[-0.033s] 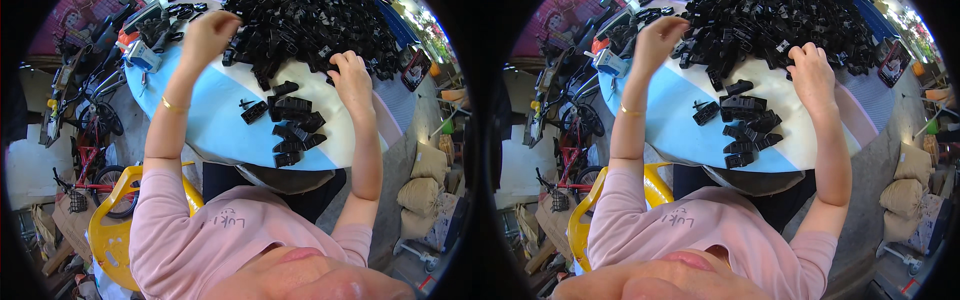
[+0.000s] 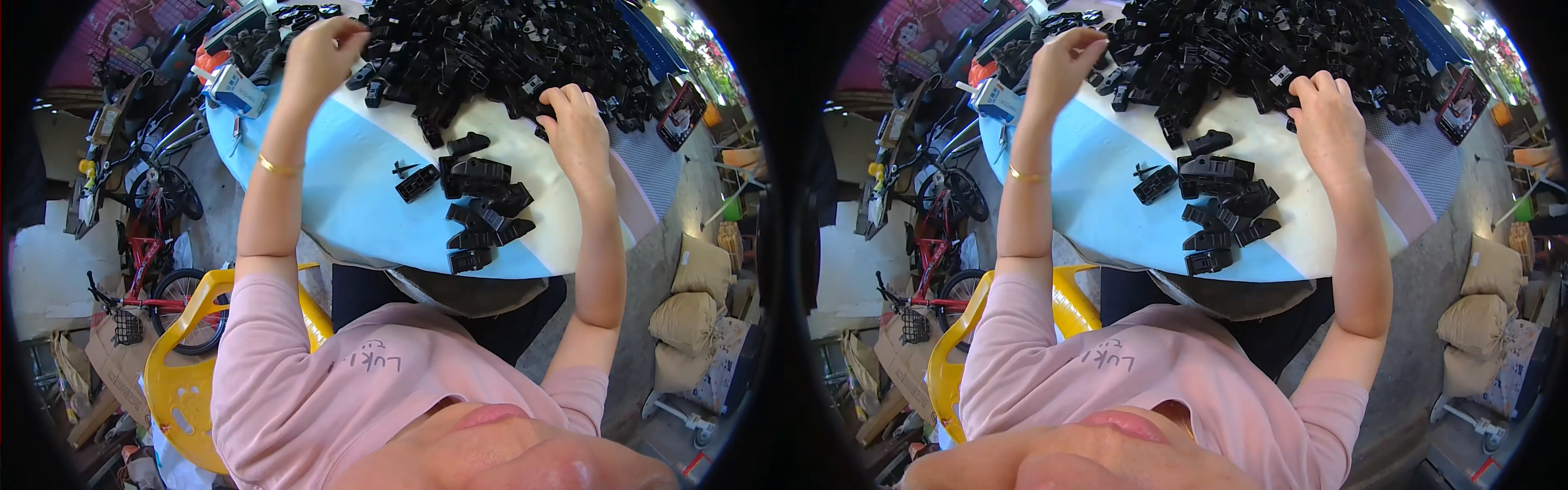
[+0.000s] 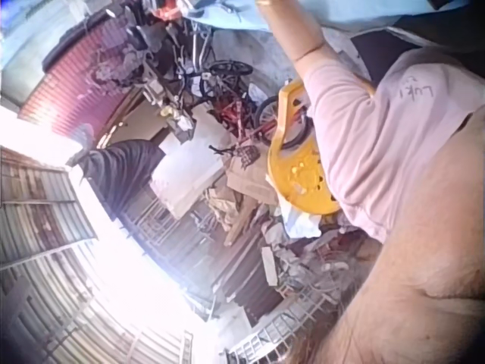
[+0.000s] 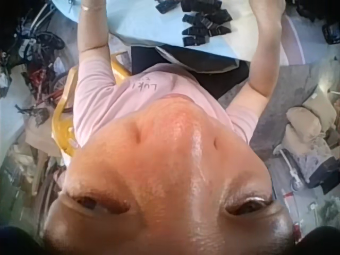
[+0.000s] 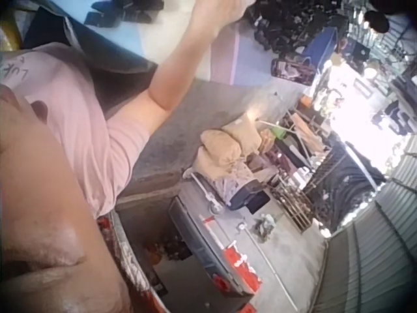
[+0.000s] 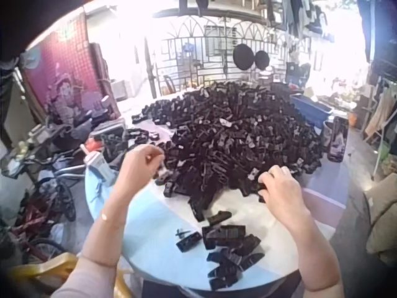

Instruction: Assembling small black plastic components at a production workbench.

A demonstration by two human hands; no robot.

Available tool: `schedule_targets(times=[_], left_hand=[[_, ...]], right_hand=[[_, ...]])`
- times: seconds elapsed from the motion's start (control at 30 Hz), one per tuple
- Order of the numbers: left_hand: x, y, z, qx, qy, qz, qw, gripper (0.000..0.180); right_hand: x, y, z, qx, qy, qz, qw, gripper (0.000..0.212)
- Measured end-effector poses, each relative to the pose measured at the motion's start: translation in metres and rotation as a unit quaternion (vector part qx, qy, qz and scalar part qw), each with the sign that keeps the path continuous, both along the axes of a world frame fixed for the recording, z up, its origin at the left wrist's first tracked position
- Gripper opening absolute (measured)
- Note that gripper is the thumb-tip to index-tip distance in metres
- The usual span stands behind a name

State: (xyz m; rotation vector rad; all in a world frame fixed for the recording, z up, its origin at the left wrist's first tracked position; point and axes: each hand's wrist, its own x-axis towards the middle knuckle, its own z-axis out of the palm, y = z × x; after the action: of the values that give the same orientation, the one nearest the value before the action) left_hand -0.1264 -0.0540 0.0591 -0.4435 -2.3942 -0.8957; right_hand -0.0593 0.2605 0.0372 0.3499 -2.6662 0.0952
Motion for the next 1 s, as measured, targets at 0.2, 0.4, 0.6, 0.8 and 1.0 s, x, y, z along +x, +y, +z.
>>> schedule_targets(times=[0.2, 0.4, 0.6, 0.8, 1.0], left_hand=[[-0.049, -0.031, -0.028, -0.230, -0.289, 0.148, 0.917, 0.054], [-0.042, -0.024, -0.041, -0.177, -0.118, 0.103, 0.972, 0.045], [-0.007, 0.030, -0.013, 0.133, -0.024, -0.105, 0.985, 0.034], [0.049, 0.095, -0.013, 0.109, -0.168, -0.298, 0.934, 0.035], [0.052, 0.088, -0.017, 0.218, -0.287, -0.309, 0.880, 0.030]], right_hand=[[-0.001, 0.004, -0.003, -0.045, 0.029, 0.016, 0.998, 0.022], [-0.008, -0.005, -0.004, -0.281, 0.086, 0.143, 0.945, 0.021], [0.001, -0.018, 0.003, -0.342, 0.036, 0.250, 0.905, 0.024], [0.009, -0.027, -0.004, -0.544, -0.108, 0.299, 0.777, 0.027], [0.011, -0.033, 0.002, -0.487, -0.075, 0.293, 0.819, 0.028]])
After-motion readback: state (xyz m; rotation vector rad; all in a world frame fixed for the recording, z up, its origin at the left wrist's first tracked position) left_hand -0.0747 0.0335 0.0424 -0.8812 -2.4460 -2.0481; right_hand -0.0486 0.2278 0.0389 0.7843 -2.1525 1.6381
